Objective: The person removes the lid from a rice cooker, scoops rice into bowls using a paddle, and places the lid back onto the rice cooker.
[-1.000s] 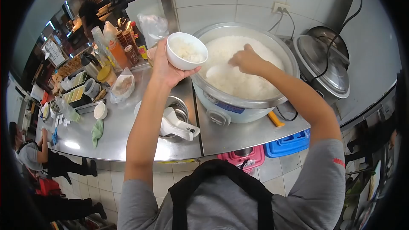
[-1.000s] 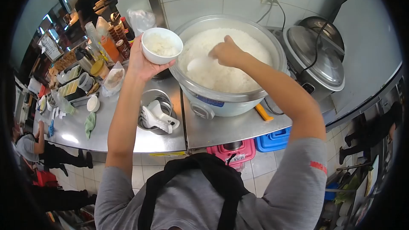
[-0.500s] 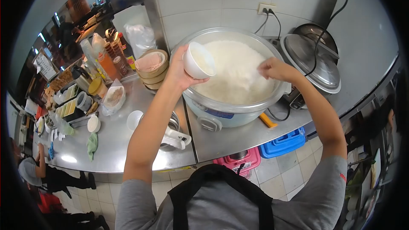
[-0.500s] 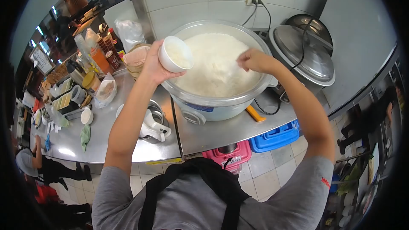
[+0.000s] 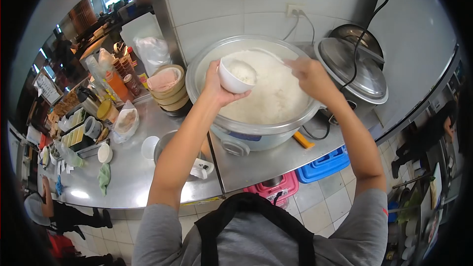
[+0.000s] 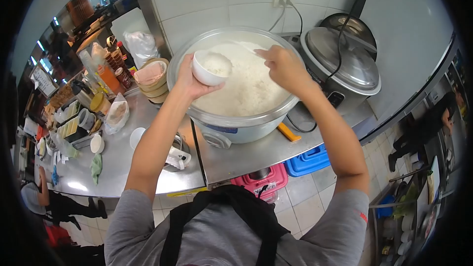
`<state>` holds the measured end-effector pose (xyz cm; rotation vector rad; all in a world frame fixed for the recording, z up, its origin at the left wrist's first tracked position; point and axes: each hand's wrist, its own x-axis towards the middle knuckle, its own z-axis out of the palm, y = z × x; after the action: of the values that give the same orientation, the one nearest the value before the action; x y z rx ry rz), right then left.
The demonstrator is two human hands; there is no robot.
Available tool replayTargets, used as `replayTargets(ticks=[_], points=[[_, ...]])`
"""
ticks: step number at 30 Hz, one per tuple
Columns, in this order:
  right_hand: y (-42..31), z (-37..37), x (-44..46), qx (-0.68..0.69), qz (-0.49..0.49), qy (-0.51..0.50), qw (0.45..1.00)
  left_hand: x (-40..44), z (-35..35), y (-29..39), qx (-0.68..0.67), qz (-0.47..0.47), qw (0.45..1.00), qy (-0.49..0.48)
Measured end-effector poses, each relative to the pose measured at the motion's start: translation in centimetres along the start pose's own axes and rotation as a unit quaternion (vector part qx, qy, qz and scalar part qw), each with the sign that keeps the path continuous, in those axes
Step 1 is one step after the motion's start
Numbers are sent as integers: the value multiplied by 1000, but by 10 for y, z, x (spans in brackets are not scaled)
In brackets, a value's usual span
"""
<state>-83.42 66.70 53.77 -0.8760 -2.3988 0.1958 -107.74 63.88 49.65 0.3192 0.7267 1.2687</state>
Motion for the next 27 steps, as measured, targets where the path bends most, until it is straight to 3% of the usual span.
replayTargets(ticks=[1, 4, 8, 10, 12, 13, 14, 15, 16, 17, 19, 23, 27], points=[[-2, -5, 0, 28, 81, -7, 996, -7, 4, 1, 24, 22, 999, 6], [-6, 23, 5, 98, 46, -23, 994, -11, 12, -1, 58, 29, 998, 8], [-6, 3, 22, 80, 139, -47, 986, -10, 5, -2, 24, 31, 999, -14], [-2, 4, 24, 90, 130, -60, 986, -10, 6, 0, -9, 19, 1000, -1], [11, -6, 34, -153, 108, 89, 978, -12, -2, 5, -21, 19, 999, -22], [30, -3, 38, -280, 101, 75, 952, -13, -6, 6, -32, 21, 998, -41], [50, 5, 34, -281, 103, 73, 951, -17, -7, 7, -33, 19, 998, -41], [69, 16, 29, -448, 16, -37, 893, -24, -7, 8, -23, 22, 999, -25], [70, 15, 28, -593, -73, -143, 789, -30, -7, 10, -13, 28, 999, -10], [71, 12, 24, -596, -73, -140, 788, -35, -7, 13, -12, 31, 999, -13], [63, 6, 7, -558, -173, -173, 793, -45, -11, 14, 19, 54, 998, -29], [38, -12, -12, -494, -121, -258, 821, -57, -25, 22, 18, 46, 998, -48], [28, -14, -24, -393, -125, -254, 875, -61, -32, 29, 36, 66, 996, -57]])
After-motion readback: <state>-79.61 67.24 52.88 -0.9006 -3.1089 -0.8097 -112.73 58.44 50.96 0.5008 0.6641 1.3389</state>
